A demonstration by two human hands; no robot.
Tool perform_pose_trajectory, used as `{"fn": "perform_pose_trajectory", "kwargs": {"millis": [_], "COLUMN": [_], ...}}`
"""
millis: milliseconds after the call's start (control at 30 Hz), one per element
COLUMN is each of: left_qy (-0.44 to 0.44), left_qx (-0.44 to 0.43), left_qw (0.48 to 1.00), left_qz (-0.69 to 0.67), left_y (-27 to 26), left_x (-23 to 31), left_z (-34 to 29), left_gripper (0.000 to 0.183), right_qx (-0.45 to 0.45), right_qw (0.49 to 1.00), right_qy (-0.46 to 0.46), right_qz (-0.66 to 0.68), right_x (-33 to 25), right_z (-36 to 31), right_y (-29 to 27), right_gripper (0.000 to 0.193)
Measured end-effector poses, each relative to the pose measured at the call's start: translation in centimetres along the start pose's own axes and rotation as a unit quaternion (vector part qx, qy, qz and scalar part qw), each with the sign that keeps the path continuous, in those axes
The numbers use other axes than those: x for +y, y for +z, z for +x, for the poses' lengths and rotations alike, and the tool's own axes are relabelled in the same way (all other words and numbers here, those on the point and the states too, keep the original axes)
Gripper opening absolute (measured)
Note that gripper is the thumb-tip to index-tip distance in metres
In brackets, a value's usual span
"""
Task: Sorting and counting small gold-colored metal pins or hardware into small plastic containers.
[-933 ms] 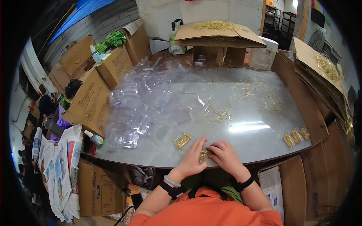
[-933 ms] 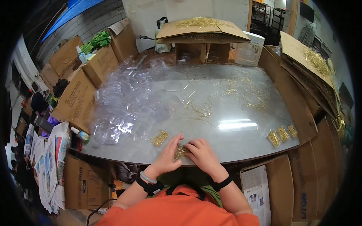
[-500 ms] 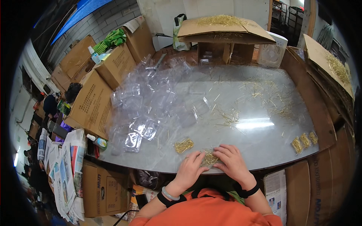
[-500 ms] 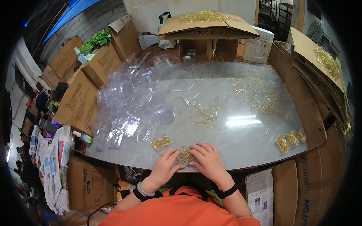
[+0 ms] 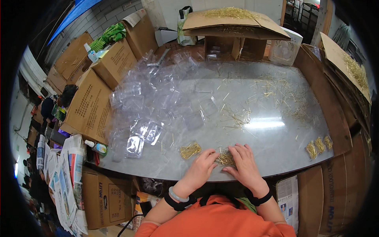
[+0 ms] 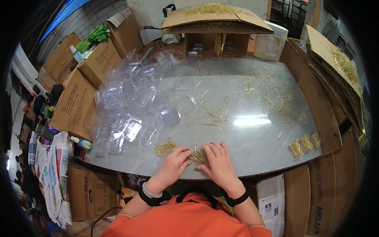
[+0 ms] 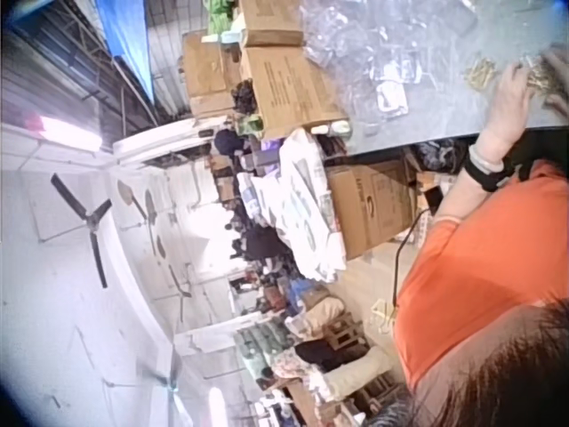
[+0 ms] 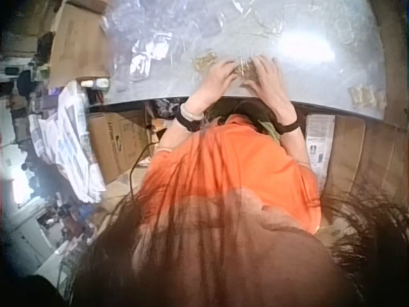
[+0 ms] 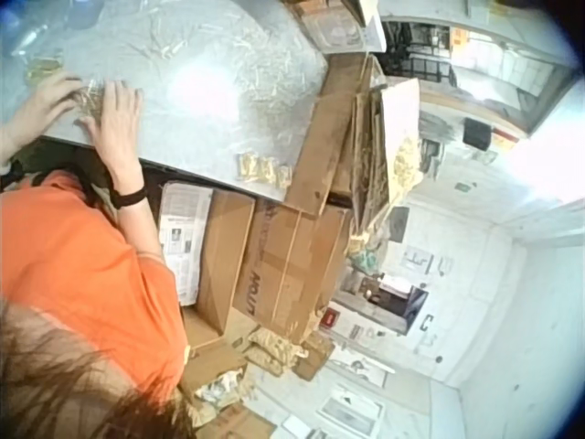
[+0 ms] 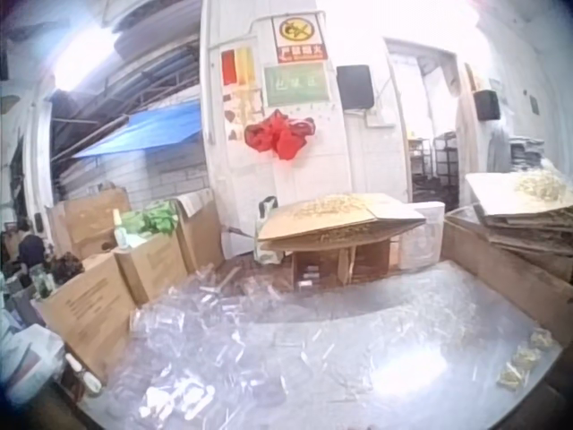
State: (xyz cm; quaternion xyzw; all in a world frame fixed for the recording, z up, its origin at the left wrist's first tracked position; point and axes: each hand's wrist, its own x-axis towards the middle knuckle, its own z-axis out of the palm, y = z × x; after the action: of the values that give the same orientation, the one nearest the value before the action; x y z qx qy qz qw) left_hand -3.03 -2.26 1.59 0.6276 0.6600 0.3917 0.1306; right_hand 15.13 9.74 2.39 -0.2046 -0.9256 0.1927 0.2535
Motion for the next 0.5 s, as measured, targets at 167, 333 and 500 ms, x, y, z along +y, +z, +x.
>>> {"fn": "perform_pose_trajectory", "kwargs": {"millis": [167, 333, 500], "left_qy": [-0.036, -0.043, -0.025], "left_qx": [0.029, 0.005, 0.007], "left_qw": [0.999, 0.996, 0.999], "left_qz": [-0.002, -0.083, -0.023], "left_y": [0.2, 0.6, 0.1], "left_x": [0.8, 1.6, 1.5], "left_z": [-0.4, -0.3, -0.5], "left_gripper": [0.036, 0.043, 0.057], "right_qx": [-0.011, 0.005, 0.008], "right_qw": [1.0, 1.0, 0.995], "right_qy": [0.008, -0.021, -0.027], "right_qz": [0.007, 0.022, 0.099], "right_x": [0.3, 0.9, 0.5], "right_z": [-0.8, -0.9, -0.5], "right_y": [0.6, 0.9, 0.2], "right_gripper": [0.056, 0.05, 0.052]}}
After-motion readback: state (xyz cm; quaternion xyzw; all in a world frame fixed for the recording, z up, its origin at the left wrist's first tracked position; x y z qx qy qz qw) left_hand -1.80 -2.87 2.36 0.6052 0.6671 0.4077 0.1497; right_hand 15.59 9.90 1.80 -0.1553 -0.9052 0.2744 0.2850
